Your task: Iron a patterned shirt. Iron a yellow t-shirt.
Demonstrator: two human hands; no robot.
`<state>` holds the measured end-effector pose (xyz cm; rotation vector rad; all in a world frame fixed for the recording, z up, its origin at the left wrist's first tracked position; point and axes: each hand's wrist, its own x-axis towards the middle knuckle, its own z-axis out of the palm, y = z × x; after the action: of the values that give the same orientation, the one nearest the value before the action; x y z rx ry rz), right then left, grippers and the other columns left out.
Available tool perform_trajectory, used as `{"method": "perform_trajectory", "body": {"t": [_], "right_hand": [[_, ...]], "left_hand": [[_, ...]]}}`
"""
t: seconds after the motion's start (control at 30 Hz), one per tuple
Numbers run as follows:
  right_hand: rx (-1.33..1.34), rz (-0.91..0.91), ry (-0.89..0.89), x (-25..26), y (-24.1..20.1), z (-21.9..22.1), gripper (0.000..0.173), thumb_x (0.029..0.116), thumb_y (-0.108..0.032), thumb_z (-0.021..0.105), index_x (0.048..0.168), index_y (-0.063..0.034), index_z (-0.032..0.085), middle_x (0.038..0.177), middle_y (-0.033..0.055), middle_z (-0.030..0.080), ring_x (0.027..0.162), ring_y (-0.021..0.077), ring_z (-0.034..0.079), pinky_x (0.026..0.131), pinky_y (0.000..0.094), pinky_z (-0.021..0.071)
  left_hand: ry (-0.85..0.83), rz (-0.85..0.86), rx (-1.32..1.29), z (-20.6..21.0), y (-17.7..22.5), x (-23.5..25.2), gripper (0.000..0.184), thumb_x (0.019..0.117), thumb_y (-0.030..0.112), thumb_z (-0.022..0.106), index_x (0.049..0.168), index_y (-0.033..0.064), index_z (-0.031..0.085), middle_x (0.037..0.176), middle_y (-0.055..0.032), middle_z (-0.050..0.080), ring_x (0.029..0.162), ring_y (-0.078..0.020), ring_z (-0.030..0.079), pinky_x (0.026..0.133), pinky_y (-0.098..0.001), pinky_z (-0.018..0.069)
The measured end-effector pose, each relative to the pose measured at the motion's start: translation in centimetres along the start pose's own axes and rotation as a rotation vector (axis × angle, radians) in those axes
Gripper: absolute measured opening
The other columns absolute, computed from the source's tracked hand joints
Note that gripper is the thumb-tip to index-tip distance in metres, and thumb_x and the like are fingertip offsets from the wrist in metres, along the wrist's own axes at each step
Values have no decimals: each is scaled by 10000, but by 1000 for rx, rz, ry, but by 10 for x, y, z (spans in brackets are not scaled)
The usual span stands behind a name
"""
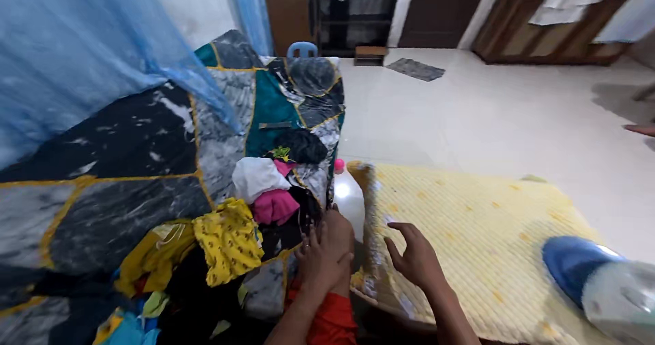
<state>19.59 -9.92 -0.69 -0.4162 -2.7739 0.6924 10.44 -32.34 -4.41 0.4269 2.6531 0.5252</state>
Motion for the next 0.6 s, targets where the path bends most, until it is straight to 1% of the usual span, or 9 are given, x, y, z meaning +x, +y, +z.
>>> {"method": "perform_trajectory", "body": {"t": [0.03,0.07,0.2,0.23,0.27,0.33,0.4,0.47,0.6], "right_hand": [[-6,21,-41,15,2,5,421,953,-315,668,1310,-92,671,1288,164,669,1196,353,650,974,574,551],[-16,48,-71,28,4,9,429,949,-314,680,1316,-93,667,1306,175,653,1212,370,635,977,592,540],[-12,214,-128,55,6,33,446,941,-296,702,1319,-63,659,1377,234,595,1247,431,597,1003,632,509],[-21,253,-123,56,4,40,436,949,-304,693,1310,-61,666,1373,240,596,1253,438,592,1016,641,496],[-55,255,-83,54,4,49,415,943,-317,684,1273,-65,694,1349,237,618,1255,438,593,1024,652,479],[-145,169,48,42,11,71,358,911,-326,672,1156,-76,749,1335,239,629,1283,450,570,1058,680,421],[-217,82,110,30,18,85,342,896,-350,637,1093,-101,763,1390,252,600,1347,476,520,1108,700,369],[-211,50,93,25,19,85,342,899,-362,648,1082,-99,767,1426,258,578,1376,489,491,1126,717,340],[-182,23,87,23,16,84,335,887,-343,678,1075,-78,762,1412,288,571,1367,516,485,1118,736,328]], "left_hand": [[-57,-42,-15,-2,-2,0,1163,790,888,515,1673,250,110,1692,-216,196,1487,-477,325,1081,-724,366],[-82,-50,-24,-3,-2,-1,1183,778,899,513,1674,247,99,1681,-230,216,1452,-481,381,1048,-705,418],[-148,-34,-15,-8,7,-8,1143,805,862,525,1672,237,120,1667,-252,234,1441,-483,391,1058,-699,402],[-171,-40,-27,-10,8,-7,1143,806,853,538,1673,242,110,1665,-246,242,1436,-480,397,1057,-701,403],[-194,-53,-37,-10,7,-6,1156,797,855,546,1673,242,106,1662,-239,252,1432,-474,405,1056,-696,408],[-225,-78,-48,-8,4,-7,1179,779,860,558,1671,235,108,1653,-229,274,1413,-457,432,1052,-683,420],[-223,-102,-54,-2,-2,-13,1193,757,872,562,1669,241,122,1635,-217,313,1384,-431,472,1042,-664,440],[-196,-112,-71,1,-10,-19,1181,757,871,565,1664,234,159,1615,-209,355,1362,-416,501,1033,-654,455],[-146,-98,-144,-3,-28,-23,1146,760,863,585,1655,261,197,1620,-161,370,1368,-385,507,1037,-638,469]]}}
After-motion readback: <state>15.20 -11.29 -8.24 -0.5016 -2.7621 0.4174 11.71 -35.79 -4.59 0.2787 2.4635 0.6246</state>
